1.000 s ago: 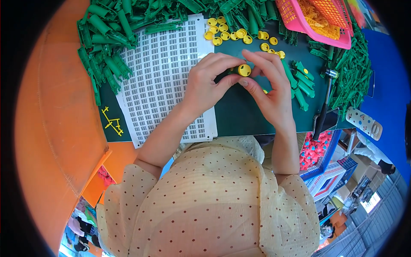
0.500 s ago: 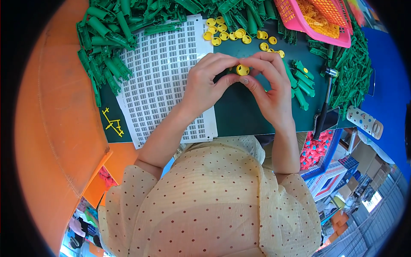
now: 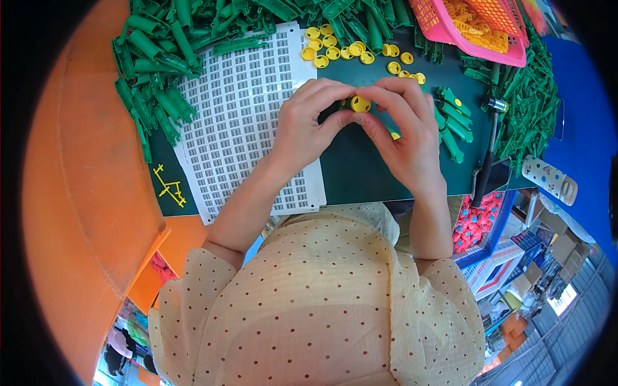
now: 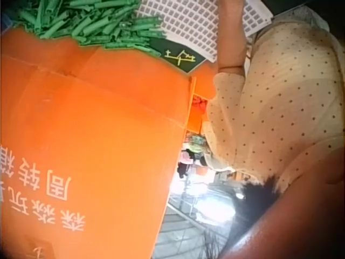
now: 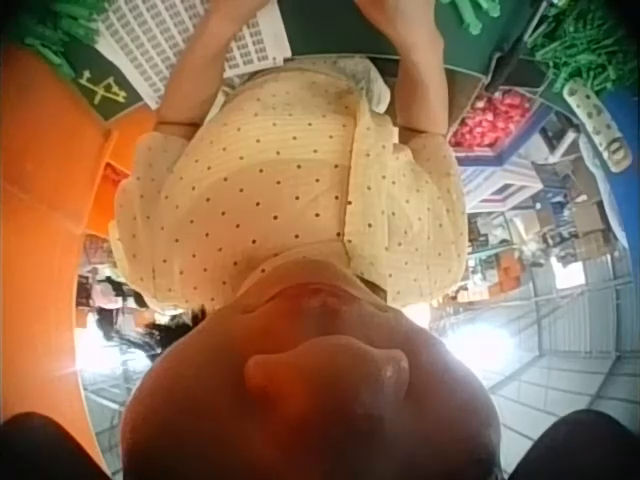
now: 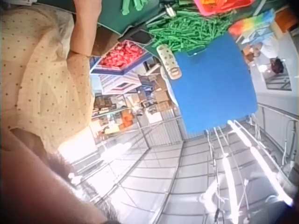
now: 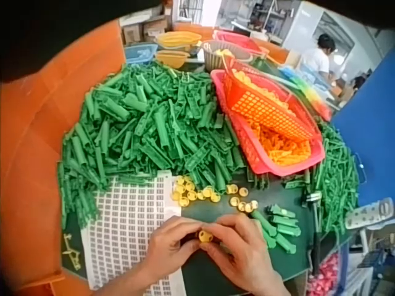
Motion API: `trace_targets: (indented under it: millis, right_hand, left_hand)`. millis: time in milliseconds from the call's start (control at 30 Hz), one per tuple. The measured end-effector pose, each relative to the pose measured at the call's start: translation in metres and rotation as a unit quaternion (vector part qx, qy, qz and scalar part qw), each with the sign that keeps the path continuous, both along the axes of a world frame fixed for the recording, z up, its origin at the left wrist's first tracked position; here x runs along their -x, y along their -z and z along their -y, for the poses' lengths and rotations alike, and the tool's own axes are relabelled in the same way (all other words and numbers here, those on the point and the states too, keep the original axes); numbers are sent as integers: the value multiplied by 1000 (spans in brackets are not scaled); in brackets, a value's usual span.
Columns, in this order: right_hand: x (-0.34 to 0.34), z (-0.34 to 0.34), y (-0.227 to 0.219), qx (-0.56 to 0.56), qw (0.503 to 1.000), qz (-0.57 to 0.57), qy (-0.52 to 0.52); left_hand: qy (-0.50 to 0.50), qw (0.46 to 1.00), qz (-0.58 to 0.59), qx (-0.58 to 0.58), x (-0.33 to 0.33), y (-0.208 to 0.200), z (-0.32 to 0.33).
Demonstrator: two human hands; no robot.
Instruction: Assemble small plastic toy components by tapping a yellow connector into a green tube using a small hammer.
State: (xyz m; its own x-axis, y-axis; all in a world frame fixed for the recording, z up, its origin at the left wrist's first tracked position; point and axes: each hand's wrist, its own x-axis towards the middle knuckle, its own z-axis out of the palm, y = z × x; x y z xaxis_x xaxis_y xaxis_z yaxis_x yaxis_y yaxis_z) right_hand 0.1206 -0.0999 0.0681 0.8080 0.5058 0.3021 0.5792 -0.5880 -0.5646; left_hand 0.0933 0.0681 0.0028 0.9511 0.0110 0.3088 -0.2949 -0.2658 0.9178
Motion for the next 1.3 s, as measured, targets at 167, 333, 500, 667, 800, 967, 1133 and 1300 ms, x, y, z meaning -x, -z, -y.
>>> trace_targets:
  millis: [167, 333, 500, 667, 800, 967, 1133, 1300]
  right_hand:
    - [-3, 0, -4, 10, 1000, -11, -14]
    - [-3, 1, -2, -2, 999, -33, -20]
    - [0, 2, 2, -31, 997, -65, -5]
    - [0, 2, 5, -60, 993, -103, -5]
    - [0, 2, 8, -98, 984, -147, -4]
    - [1, 5, 9, -100, 983, -151, -6]
    - [1, 41, 10, -64, 986, -137, 71]
    - [-2, 153, 30, 60, 941, 19, 334]
  left_hand:
    - [-2, 1000, -2, 5, 0, -2, 0]
    - [-3, 1000, 3, 0, 0, 0, 0]
    - [0, 1000, 9, 1, 0, 1, 0]
    - [6, 1000, -3, 7, 0, 1, 0]
    - [4, 1000, 2, 12, 1, 3, 0]
    - [4, 1000, -13, 26, 1, 1, 1]
    - [42, 999, -35, 4, 0, -4, 0]
    - [22, 998, -46, 23, 0, -6, 2]
